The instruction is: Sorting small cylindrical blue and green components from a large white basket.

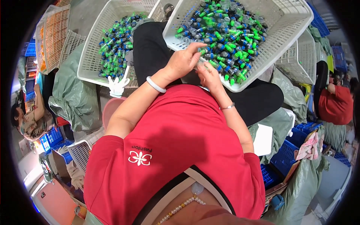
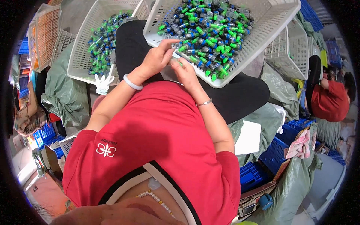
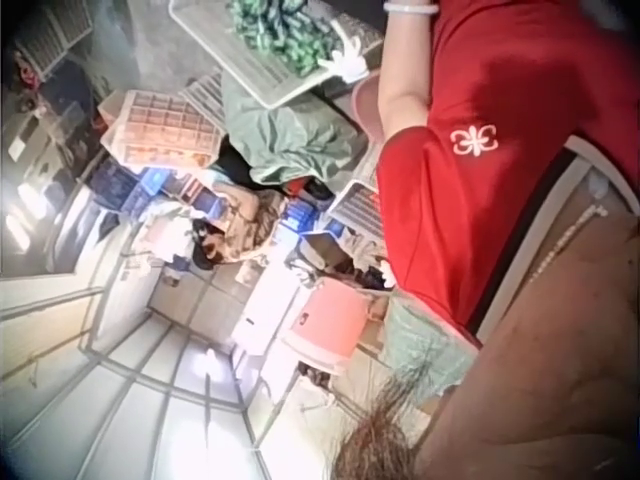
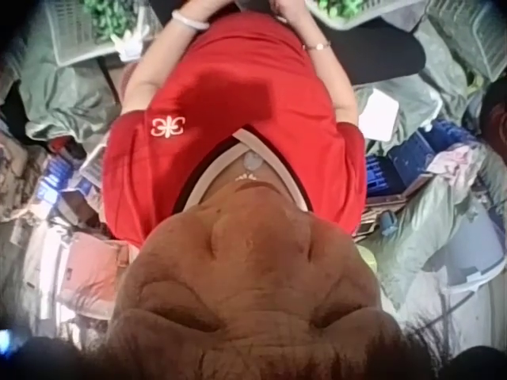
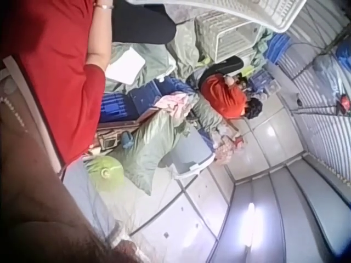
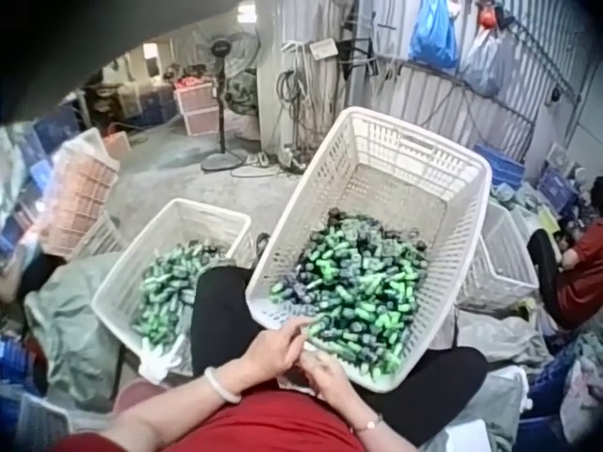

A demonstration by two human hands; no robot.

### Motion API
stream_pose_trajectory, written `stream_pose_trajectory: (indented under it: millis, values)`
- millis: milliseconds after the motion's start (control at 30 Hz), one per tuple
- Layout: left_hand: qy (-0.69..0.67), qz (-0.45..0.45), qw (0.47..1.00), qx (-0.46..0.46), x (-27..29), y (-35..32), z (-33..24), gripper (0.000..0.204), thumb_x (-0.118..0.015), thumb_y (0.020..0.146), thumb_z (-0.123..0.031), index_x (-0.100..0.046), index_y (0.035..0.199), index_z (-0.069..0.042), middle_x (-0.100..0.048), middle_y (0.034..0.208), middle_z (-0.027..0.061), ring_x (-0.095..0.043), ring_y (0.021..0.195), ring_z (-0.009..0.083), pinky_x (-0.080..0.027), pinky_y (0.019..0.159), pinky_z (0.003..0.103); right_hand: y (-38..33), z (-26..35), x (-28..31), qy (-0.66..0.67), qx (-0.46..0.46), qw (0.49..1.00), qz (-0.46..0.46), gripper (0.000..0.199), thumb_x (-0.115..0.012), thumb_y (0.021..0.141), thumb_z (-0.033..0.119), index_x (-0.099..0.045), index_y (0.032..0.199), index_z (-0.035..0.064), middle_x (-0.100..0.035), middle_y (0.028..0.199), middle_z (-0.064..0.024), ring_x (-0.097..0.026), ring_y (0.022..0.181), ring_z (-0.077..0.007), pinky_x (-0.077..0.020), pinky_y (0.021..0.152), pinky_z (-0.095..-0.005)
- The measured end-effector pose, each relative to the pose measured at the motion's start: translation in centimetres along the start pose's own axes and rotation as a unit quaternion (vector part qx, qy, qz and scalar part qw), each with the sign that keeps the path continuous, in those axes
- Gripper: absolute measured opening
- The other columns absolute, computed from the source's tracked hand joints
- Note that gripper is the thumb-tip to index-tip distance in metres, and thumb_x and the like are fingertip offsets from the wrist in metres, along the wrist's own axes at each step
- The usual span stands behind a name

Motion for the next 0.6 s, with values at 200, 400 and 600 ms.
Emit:
stream_pose_trajectory:
  millis: [200,400,600]
  values:
    - [0.120,-0.266,0.955,0.052,15.4,-1.5,5.5,0.023,-0.050,0.095,-0.014,-0.058,0.116,-0.007,-0.061,0.107,0.0137,-0.061,0.094,0.0251,-0.047,0.085,0.035,-0.1,0.7,2.1,-0.196,0.141,0.964,-0.110,0.025,-0.064,0.089,0.029,-0.058,0.097,0.0058,-0.055,0.074,0.0000,-0.049,0.064,-0.0101,-0.0407,0.057,-0.0249]
    - [0.489,-0.342,0.797,0.089,25.1,-6.4,12.4,0.022,-0.055,0.091,-0.014,-0.062,0.110,-0.006,-0.064,0.101,0.0132,-0.059,0.093,0.0297,-0.044,0.086,0.038,5.6,4.4,3.8,-0.510,0.270,0.795,-0.184,0.025,-0.068,0.083,0.024,-0.060,0.099,0.0071,-0.062,0.087,-0.0066,-0.058,0.083,-0.0226,-0.0466,0.070,-0.0359]
    - [0.216,-0.154,0.962,0.071,14.1,-3.1,9.0,0.016,-0.056,0.089,-0.009,-0.066,0.101,-0.004,-0.065,0.097,0.0117,-0.060,0.093,0.0273,-0.046,0.082,0.035,13.0,2.4,0.4,-0.742,0.211,0.628,-0.102,0.031,-0.065,0.080,0.027,-0.061,0.104,0.0073,-0.059,0.107,-0.0105,-0.051,0.106,-0.0301,-0.0422,0.083,-0.0467]
Point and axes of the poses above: each hand's wrist, its own y-axis towards the middle knuckle, its own x-axis out of the back of the hand, z = x × y, the point moved 9 cm from there along y, towards the middle knuckle
